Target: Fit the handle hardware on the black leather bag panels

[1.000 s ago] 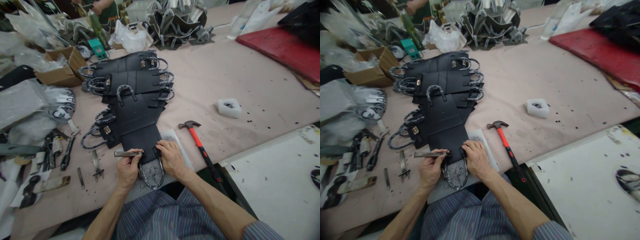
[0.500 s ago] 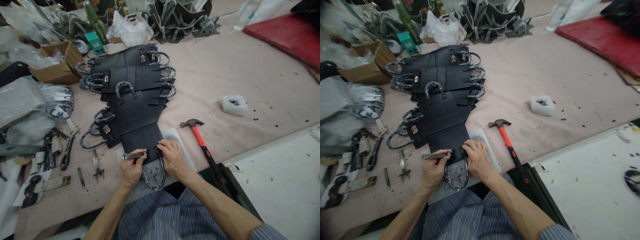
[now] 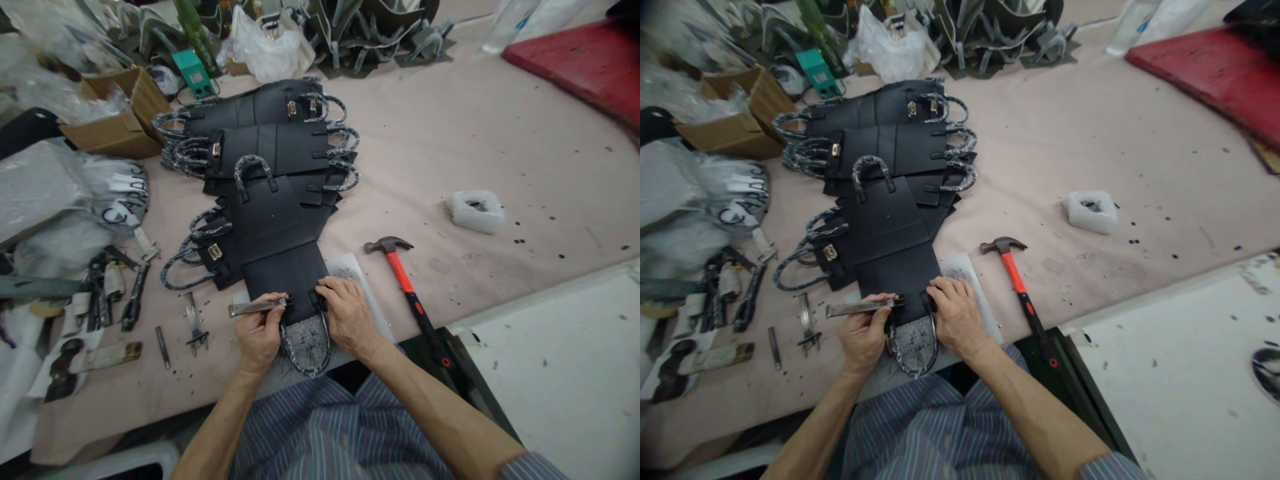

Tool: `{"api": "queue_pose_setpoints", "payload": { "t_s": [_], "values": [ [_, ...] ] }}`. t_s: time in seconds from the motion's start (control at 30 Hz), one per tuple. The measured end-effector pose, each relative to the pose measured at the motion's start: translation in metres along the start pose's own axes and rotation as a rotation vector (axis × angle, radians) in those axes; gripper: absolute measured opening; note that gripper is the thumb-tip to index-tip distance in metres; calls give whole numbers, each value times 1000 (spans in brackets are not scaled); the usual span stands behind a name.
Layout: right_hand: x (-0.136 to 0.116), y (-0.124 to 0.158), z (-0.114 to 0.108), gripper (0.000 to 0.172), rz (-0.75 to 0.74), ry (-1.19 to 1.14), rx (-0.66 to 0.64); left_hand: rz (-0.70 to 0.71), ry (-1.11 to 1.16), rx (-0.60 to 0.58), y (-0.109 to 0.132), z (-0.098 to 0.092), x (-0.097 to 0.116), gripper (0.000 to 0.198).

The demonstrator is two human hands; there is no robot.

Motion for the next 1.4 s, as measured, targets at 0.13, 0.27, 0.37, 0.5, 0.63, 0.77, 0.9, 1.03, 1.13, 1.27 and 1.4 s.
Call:
{"api": "queue_pose_setpoints", "payload": {
  "t_s": [0.13, 0.27, 0.37, 0.5, 0.63, 0.77, 0.9, 1.03, 1.13, 1.27, 1.4],
  "values": [
    [-1, -1, -1, 40, 3, 6, -4, 18, -26, -25, 0, 1, 6, 14],
    [-2, -2, -1, 41, 10, 12, -19, 27, -20, -27, 0, 1, 8, 14],
    [-2, -2, -1, 40, 10, 15, -24, 31, 10, -4, 1, 1, 8, 14],
    [0, 0, 1, 42, 15, 4, -23, 29, 52, 58, 2, -1, 4, 14],
    [1, 1, 2, 45, 8, -8, -25, -56, 153, 164, 1, -5, -3, 19],
    [2, 1, 3, 48, 14, -18, -29, -88, 200, 150, 0, -5, -1, 21],
    [2, 2, 3, 50, 8, -23, -19, -77, 158, 113, 2, -6, 1, 19],
    [2, 2, 3, 47, -7, -21, -5, -17, 88, 48, 3, -4, 3, 15],
    [2, 1, 3, 47, -2, -21, -9, 36, 83, 2, 4, -1, 6, 13],
    [1, 1, 3, 49, 3, -16, -18, 51, 96, -43, 3, 2, 7, 12],
    [1, 1, 3, 47, 4, -13, -17, 78, 84, -75, 3, 4, 7, 12]
  ]
}}
Point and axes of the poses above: each hand's wrist, its own y-axis away from the middle knuckle, its own z-axis out of the palm, x = y × z, the point moved 5 cm from there along -y, towards the middle knuckle, and after that the axes turned 10 degrees about -z, right-handed, at the moved point
